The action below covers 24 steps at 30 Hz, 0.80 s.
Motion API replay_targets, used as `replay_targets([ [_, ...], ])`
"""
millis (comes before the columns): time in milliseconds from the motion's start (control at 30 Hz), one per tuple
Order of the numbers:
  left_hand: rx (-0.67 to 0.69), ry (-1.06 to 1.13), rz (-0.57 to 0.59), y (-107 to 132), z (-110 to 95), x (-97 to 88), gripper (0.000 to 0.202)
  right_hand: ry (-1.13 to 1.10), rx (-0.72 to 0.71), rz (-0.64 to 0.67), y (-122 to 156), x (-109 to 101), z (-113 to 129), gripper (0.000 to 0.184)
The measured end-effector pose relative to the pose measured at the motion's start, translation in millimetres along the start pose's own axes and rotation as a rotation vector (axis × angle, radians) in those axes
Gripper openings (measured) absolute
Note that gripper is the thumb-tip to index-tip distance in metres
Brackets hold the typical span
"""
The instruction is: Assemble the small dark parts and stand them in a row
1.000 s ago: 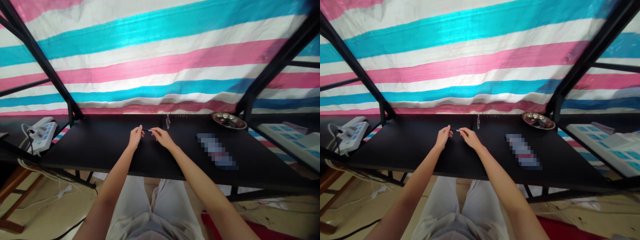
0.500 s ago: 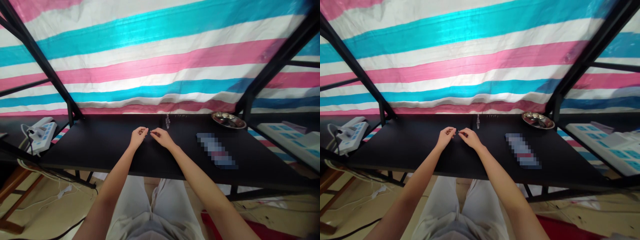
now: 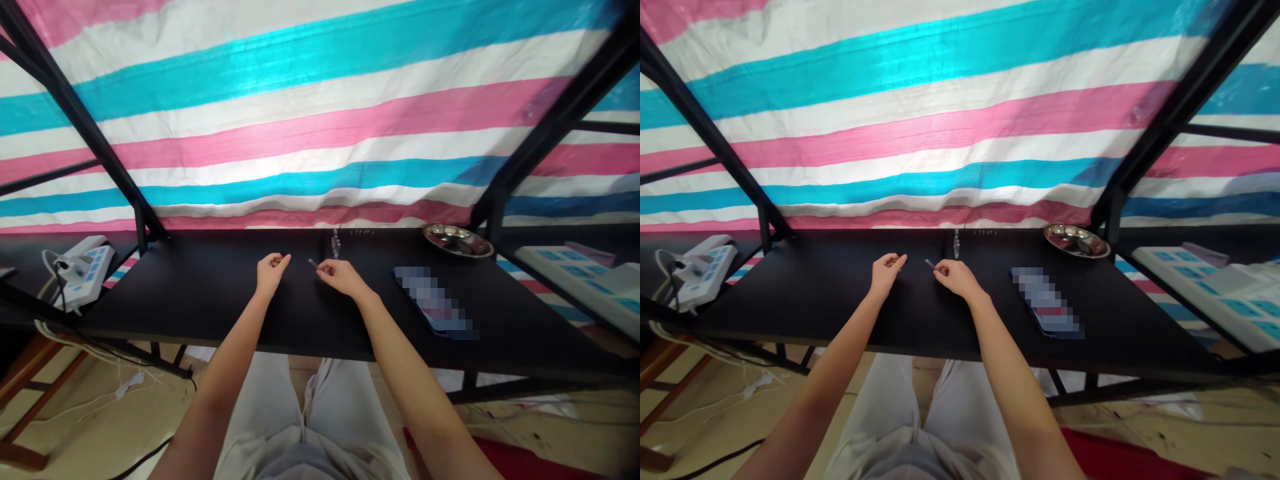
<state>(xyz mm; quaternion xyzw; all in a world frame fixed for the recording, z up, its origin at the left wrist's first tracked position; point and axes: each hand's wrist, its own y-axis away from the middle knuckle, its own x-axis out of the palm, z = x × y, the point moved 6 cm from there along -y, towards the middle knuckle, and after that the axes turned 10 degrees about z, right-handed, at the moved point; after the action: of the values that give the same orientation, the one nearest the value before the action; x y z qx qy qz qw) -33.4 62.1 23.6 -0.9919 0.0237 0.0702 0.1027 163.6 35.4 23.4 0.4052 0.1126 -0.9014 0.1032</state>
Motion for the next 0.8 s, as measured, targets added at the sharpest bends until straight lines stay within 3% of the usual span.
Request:
replay_targets([
  [167, 0.021, -0.080, 0.103, -2, 8, 12.0, 0.031, 0.015, 0.201, -0.229, 5, -22, -37, 0.018],
  [333, 0.093, -0.359, 0.210, -8, -3, 37.8, 0.022, 0.081, 0.357, -0.266, 5, -24, -51, 0.020],
  [600, 0.062, -0.678, 0.250, -22, -12, 90.8, 0.015, 0.191, 0.361, -0.321, 2, -20, -51, 0.023],
  [800, 0.024, -0.733, 0.185, -26, -1, 103.2, 0.016, 0.215, 0.347, -0.326, 0, -18, -52, 0.023],
])
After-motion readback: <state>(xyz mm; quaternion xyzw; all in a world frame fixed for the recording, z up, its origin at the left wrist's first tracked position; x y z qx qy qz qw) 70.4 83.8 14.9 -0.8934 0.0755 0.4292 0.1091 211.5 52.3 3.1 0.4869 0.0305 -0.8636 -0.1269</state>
